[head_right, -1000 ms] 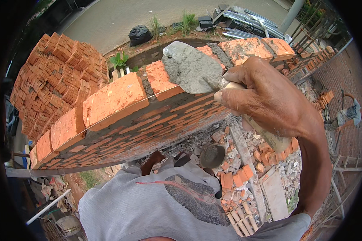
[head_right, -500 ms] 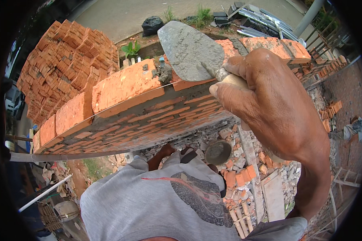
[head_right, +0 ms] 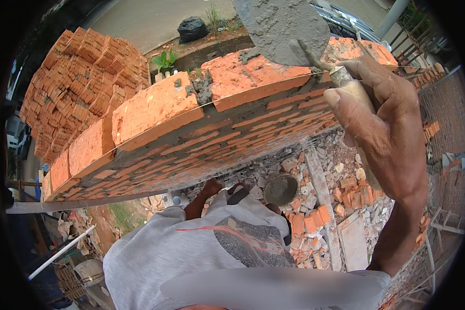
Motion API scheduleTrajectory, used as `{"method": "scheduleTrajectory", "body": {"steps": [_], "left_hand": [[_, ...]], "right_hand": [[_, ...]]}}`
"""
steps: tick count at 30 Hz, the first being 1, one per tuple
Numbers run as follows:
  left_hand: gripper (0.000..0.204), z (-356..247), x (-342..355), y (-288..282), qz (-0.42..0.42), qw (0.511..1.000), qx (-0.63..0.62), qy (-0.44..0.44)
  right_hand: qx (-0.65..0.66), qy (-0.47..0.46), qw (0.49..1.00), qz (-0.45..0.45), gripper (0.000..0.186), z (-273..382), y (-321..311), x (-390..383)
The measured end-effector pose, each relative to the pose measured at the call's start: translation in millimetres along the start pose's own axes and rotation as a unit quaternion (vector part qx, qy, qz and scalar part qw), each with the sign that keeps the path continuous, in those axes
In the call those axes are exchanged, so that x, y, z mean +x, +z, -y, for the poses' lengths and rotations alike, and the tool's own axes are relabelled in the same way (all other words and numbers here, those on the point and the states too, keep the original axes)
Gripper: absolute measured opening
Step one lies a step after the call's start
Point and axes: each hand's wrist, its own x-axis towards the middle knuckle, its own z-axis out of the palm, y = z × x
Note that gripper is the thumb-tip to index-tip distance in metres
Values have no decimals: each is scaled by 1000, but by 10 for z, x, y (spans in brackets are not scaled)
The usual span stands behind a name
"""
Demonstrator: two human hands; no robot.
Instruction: The person scoops mortar from a bucket with a trowel, spreads it on a brick wall, places bricks, and taps them into alignment. The person repeats this cycle, adding bricks to extend the wall and smoothing mortar joints.
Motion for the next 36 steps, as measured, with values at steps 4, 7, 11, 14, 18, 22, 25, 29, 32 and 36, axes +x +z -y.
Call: {"method": "scheduleTrajectory", "body": {"steps": [4, 7, 11, 14, 18, 22, 25, 29, 32, 36], "left_hand": [[52, 408, 7, 131, 17, 994, 37, 106], [49, 620, -143, -60, 59, 990, -29, 125], [47, 710, -560, -604, 142, 987, 62, 36], [46, 697, -673, -863, 175, 970, 165, -43], [35, 869, -1052, -1176, 275, 912, 304, -25], [34, 1141, -1351, -1030, 261, 902, 292, -182], [34, 1202, -1395, -805, 241, 893, 290, -245], [33, 1133, -1354, -602, 227, 886, 281, -289], [33, 1116, -1330, -498, 218, 888, 273, -301], [32, 1106, -1309, -388, 207, 890, 268, -304]], "right_hand": [[-172, -9, 964, -202, 37, -1117, 356, -842], [-170, 73, 937, -297, 41, -2309, 1063, -1731], [-178, 516, 833, 92, 21, -3664, 2094, -2918], [-134, 559, 805, 150, 22, -4180, 2910, -3812], [-81, 578, 789, 193, 28, -4901, 4238, -4287], [-114, 585, 778, 197, 27, -5773, 5437, -4093], [-29, 637, 751, 172, 23, -6297, 6189, -3646], [75, 645, 731, 209, 22, -6412, 6786, -3340], [89, 625, 749, 202, 22, -6312, 6836, -3491], [112, 578, 787, 184, 24, -6337, 6769, -3661]]}}
